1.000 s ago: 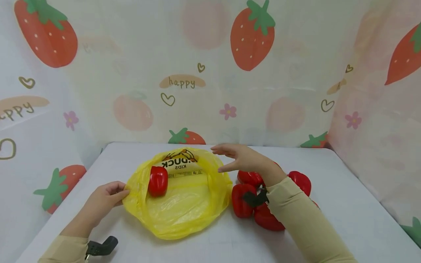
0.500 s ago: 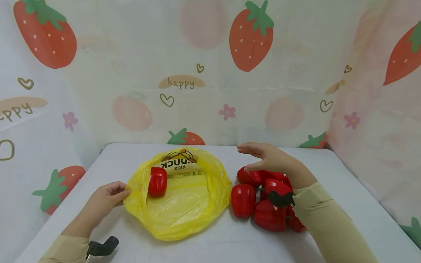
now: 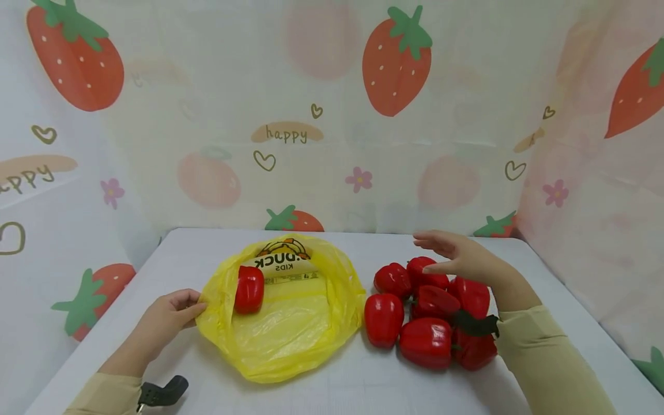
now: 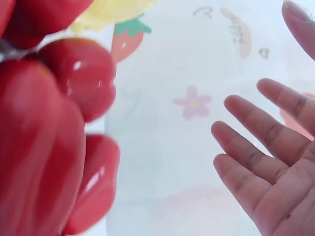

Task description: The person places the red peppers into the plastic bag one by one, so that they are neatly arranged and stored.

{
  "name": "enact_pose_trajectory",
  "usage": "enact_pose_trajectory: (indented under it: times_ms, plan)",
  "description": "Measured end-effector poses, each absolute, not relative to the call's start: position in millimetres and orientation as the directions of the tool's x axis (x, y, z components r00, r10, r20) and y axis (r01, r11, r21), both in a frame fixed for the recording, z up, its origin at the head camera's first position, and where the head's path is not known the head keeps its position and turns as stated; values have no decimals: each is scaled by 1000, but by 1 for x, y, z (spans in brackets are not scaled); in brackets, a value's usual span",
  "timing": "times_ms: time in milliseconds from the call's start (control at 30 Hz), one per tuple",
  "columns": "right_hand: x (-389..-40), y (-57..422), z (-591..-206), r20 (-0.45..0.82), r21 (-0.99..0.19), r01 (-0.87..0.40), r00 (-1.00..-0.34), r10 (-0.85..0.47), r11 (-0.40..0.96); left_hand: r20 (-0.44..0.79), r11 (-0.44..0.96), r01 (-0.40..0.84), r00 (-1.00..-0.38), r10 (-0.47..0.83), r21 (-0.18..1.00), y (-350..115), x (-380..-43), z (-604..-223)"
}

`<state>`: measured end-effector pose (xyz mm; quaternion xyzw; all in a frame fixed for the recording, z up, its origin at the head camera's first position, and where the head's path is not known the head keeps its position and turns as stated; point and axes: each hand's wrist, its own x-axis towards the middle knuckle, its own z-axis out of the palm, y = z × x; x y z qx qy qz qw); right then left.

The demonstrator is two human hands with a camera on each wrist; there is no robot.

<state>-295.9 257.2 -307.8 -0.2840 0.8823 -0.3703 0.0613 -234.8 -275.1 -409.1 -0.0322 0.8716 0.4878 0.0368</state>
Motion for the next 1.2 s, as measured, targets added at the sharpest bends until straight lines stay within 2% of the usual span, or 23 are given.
enact_pose_trajectory:
  times_ms: [467, 1200]
  plan:
    - [-288, 312, -317, 100, -636, -423, -875, -474, 646, -89, 530, -85, -996, -19, 844, -274, -235, -409]
    - [-275, 357, -353, -18, -637, -262, -935, -354, 725, -97, 539, -103, -994, -39, 836, -277, -237, -415]
